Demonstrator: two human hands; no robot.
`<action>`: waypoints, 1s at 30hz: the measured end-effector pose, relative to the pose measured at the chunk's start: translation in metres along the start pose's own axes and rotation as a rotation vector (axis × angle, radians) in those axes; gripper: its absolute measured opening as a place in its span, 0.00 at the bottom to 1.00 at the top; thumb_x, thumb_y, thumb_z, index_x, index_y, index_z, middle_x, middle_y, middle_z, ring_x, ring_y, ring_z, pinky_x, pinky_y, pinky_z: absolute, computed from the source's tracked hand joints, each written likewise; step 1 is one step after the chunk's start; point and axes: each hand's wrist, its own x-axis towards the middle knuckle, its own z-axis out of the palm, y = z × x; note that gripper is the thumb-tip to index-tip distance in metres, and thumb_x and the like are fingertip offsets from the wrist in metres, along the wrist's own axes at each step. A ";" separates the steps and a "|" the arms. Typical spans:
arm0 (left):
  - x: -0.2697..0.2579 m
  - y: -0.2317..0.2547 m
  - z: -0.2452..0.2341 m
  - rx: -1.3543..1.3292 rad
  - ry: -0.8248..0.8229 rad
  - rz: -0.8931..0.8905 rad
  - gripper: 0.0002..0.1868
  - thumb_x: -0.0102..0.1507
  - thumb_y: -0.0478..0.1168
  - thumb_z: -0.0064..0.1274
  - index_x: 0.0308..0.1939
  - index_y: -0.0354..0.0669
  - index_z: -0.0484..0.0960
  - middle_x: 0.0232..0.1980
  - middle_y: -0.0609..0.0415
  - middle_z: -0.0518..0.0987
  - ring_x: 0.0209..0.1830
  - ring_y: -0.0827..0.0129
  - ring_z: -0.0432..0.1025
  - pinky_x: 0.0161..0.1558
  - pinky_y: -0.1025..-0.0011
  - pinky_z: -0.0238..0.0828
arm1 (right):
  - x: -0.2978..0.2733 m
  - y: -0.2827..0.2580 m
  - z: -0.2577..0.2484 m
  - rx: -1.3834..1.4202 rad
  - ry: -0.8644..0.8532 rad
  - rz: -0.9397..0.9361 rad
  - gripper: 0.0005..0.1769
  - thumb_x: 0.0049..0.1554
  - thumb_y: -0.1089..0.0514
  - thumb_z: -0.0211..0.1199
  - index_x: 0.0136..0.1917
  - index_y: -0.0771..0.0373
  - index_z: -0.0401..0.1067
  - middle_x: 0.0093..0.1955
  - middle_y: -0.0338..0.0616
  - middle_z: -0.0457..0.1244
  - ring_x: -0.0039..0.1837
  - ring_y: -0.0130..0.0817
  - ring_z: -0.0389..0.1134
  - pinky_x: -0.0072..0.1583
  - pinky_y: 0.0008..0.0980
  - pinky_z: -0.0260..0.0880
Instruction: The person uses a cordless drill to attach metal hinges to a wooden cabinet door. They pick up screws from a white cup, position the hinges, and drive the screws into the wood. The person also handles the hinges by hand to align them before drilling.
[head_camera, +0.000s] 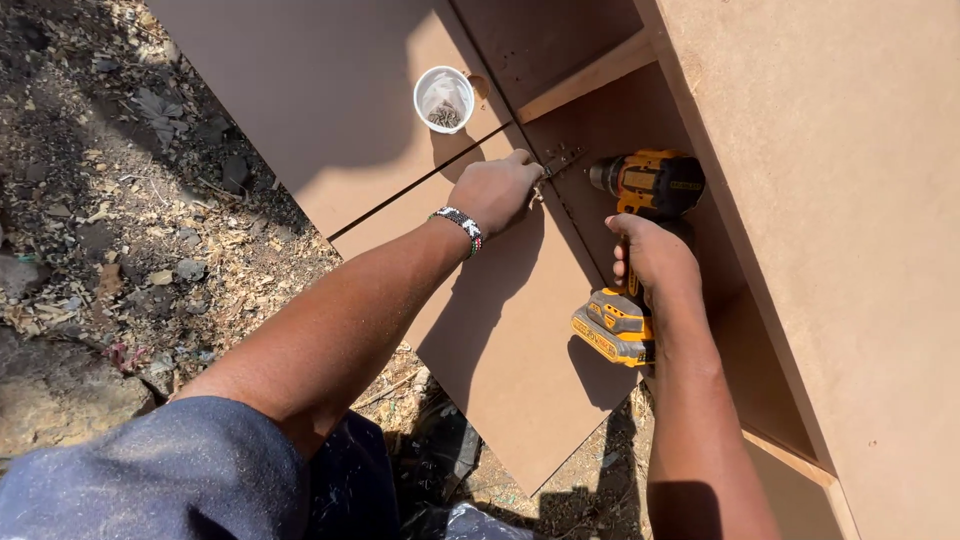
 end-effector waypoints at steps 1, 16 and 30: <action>0.002 0.003 0.006 0.003 -0.012 0.004 0.10 0.74 0.44 0.66 0.57 0.49 0.88 0.62 0.54 0.83 0.47 0.50 0.91 0.49 0.54 0.91 | 0.013 0.009 0.000 -0.002 -0.017 0.025 0.14 0.57 0.49 0.78 0.45 0.61 0.82 0.34 0.39 0.65 0.32 0.30 0.72 0.41 0.40 0.78; 0.028 -0.007 0.038 -0.191 -0.066 -0.107 0.33 0.62 0.39 0.85 0.66 0.41 0.81 0.70 0.43 0.81 0.63 0.46 0.88 0.63 0.57 0.89 | 0.064 0.031 0.014 -0.008 -0.085 0.072 0.16 0.60 0.50 0.76 0.54 0.62 0.81 0.39 0.39 0.64 0.34 0.30 0.71 0.44 0.41 0.79; 0.051 0.013 0.028 -0.211 -0.055 -0.156 0.16 0.68 0.45 0.77 0.52 0.39 0.91 0.56 0.38 0.91 0.60 0.45 0.90 0.68 0.53 0.85 | 0.058 0.023 -0.010 -0.507 -0.268 -0.033 0.35 0.70 0.29 0.70 0.39 0.60 0.73 0.33 0.51 0.62 0.42 0.45 0.68 0.54 0.42 0.71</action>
